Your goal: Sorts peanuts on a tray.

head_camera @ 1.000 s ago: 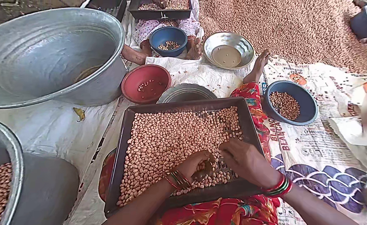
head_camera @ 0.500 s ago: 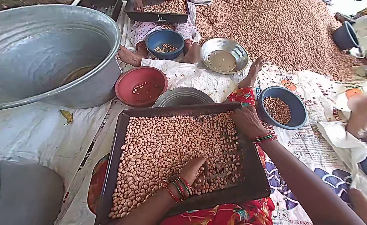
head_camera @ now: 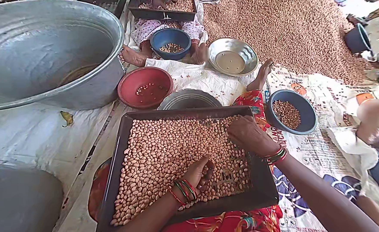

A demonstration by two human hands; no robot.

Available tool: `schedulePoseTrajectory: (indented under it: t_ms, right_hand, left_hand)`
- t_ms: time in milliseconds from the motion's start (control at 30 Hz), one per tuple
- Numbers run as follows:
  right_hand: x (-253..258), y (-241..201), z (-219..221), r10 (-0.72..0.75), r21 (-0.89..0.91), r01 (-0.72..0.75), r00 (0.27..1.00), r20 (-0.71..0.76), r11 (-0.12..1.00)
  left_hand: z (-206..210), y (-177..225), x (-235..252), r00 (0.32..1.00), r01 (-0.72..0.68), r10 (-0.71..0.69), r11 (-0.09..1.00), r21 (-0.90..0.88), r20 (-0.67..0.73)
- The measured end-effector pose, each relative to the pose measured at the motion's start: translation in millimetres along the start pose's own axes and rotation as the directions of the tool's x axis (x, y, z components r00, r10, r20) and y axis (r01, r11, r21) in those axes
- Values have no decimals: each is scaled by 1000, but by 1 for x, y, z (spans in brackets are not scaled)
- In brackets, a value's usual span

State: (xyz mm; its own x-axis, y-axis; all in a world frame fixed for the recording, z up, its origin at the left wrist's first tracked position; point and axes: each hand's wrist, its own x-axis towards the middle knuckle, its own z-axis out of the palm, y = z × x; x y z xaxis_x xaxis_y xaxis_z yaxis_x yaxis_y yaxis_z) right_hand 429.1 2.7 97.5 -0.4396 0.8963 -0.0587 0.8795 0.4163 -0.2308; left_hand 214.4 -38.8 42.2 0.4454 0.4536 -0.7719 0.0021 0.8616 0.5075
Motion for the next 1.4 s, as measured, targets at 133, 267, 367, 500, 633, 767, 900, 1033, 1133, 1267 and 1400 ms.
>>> schedulePoseTrajectory:
  t_ms: [133,267,367,500,633,767,900,1033,1133,1267,1400]
  right_hand:
    - [6,-14,-8,-124,140,122,992,5,983]
    - [20,7,1,192,57,-203,969,156,977]
    - [28,-2,14,332,-95,-321,859,390,942]
    - [31,-8,32,381,-146,-353,826,415,924]
    - [26,-10,28,358,-9,-382,858,368,924]
    - [12,-42,-6,42,315,-176,920,390,933]
    - [6,-39,-19,-6,296,-75,964,265,952]
    - [17,24,5,291,19,-291,955,-49,957]
    - [19,24,29,377,-81,-369,916,136,926]
    - [0,-14,0,180,72,-268,800,572,961]
    - [-27,25,-8,284,194,-282,959,20,940]
  left_hand:
    - [0,-2,0,998,11,-9,999,-32,66]
    - [0,-1,-5,998,-17,22,996,-87,57]
    - [0,1,-6,998,-57,59,995,-77,24]
    - [-2,-1,-3,996,-91,90,993,-81,-20]
    - [-4,-1,-1,990,-133,129,987,-91,-51]
    - [-4,-2,1,993,-114,108,981,-154,-48]
    - [-8,-4,2,986,-149,159,976,-160,54]
    - [-2,-3,-4,989,-144,147,986,-86,26]
    - [-2,-2,-5,985,-172,173,983,-61,21]
    - [-9,6,-4,957,-287,273,944,-164,-100]
    - [-12,12,-1,925,-376,349,897,-233,-150]
